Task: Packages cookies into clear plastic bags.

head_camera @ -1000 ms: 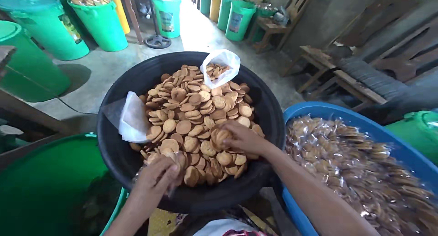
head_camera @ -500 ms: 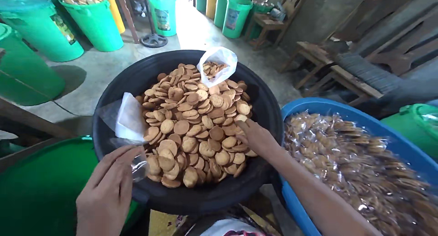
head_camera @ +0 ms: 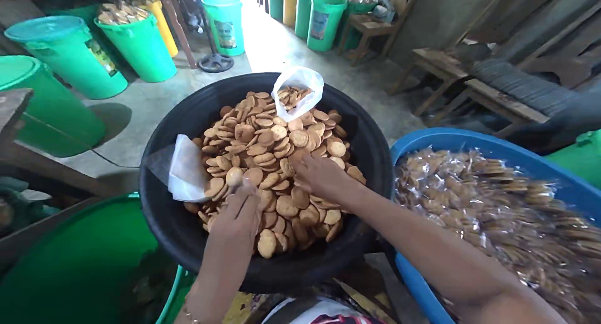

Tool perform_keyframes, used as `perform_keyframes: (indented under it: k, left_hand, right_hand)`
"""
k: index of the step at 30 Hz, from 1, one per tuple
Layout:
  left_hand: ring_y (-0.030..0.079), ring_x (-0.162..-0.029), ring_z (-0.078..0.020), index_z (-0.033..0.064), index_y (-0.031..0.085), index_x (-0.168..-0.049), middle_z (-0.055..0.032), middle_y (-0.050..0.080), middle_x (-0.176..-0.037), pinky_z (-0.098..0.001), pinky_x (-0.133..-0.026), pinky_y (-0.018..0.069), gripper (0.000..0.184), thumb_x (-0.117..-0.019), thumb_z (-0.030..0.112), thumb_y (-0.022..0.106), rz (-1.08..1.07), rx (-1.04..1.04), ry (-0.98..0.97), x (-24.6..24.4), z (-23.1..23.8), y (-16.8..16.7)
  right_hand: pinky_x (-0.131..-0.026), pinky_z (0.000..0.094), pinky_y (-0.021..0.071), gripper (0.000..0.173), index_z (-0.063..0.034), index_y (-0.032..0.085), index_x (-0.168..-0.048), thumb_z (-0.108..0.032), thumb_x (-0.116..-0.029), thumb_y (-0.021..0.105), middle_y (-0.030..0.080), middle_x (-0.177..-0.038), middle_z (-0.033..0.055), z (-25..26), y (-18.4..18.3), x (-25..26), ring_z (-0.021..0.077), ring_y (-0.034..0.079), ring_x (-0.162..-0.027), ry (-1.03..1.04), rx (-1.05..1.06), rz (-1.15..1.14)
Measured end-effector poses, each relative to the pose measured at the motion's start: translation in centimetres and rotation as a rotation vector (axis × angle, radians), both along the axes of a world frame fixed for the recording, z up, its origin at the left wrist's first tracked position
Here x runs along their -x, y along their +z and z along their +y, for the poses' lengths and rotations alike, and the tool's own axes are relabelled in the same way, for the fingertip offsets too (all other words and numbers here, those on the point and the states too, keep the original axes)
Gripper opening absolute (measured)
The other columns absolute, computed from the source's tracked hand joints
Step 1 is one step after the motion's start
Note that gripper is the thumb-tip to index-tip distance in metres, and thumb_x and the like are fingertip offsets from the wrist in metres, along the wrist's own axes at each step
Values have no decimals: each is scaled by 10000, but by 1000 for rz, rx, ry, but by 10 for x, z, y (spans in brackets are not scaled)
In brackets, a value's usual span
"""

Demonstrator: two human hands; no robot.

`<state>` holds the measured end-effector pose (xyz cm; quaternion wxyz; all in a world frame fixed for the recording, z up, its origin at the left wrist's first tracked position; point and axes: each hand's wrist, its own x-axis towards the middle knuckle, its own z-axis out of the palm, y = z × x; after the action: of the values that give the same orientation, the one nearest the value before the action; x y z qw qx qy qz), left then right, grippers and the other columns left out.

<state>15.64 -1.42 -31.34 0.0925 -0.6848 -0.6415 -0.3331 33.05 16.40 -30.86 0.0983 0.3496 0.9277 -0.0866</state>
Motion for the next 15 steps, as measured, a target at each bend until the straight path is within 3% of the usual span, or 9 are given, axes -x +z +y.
perform_keyframes:
  k: [2,4,6,8,9,10,12,13,15]
  left_hand:
    - [715,-1018,-359,10,741,-1092,-172,721,-1140,-453,-853,599,218,-956,26,572,28,-4,-19,-2,7,0]
    - [711,-1040,-386,19,754,-1102,-154,735,-1154,-487,-869,590,242,-912,-23,609,63,1,-27,0,13,0]
    - [715,-1026,-393,13,756,-1073,-155,741,-1140,-521,-861,586,219,-898,-44,639,63,45,-35,-1,24,-2]
    - [706,-1064,-389,-2,750,-1068,-170,736,-1131,-549,-908,563,183,-945,20,617,9,118,-61,-6,36,-4]
    - [699,-1077,-386,-6,743,-1064,-179,730,-1129,-552,-916,556,183,-959,85,624,-27,167,-73,-10,43,-3]
    - [687,-1094,-385,-10,732,-1084,-193,716,-1149,-552,-929,546,221,-969,155,641,-77,250,-75,-14,49,1]
    - [650,-1133,-398,-39,665,-1213,-239,645,-1253,-547,-965,518,343,-977,209,662,-201,463,-59,-25,58,16]
    - [640,-1155,-388,-34,608,-1303,-243,593,-1339,-518,-976,519,388,-984,182,649,-238,539,-51,-30,61,22]
    - [663,-1121,-365,-24,542,-1380,-247,544,-1409,-462,-924,559,420,-972,55,598,-255,471,-78,-38,61,18]
  right_hand:
    - [-1009,579,489,503,-62,483,-1482,-252,-1029,586,556,-1392,242,5,2,-14,430,550,-1290,-78,60,121]
    - [-1091,480,458,578,-50,464,-1508,-238,-992,644,565,-1425,215,5,1,-37,320,565,-1307,-245,308,482]
    - [-967,331,559,564,-15,475,-1450,-111,-918,637,617,-1333,143,-1,-8,-55,181,656,-1139,-384,736,1010]
    - [-910,354,592,641,-30,427,-1457,-105,-857,639,632,-1263,104,-18,-13,-59,188,686,-1043,-427,1134,1368]
    - [-923,382,598,690,-34,429,-1468,-100,-834,693,642,-1270,109,-28,-12,-57,212,693,-1048,-421,1228,1465]
    - [-931,389,600,702,-28,439,-1466,-74,-822,716,645,-1278,112,-39,-7,-53,217,695,-1060,-413,1216,1503]
    - [-957,308,579,645,-4,454,-1469,-65,-860,658,614,-1349,92,-60,4,-44,138,662,-1133,-342,901,1357]
    - [-1005,265,531,601,-8,465,-1478,-91,-907,634,575,-1422,93,-67,7,-43,101,612,-1214,-269,669,1205]
    - [-1054,332,506,543,-22,503,-1480,-126,-959,615,570,-1460,141,-74,5,-39,174,592,-1289,-146,275,978]
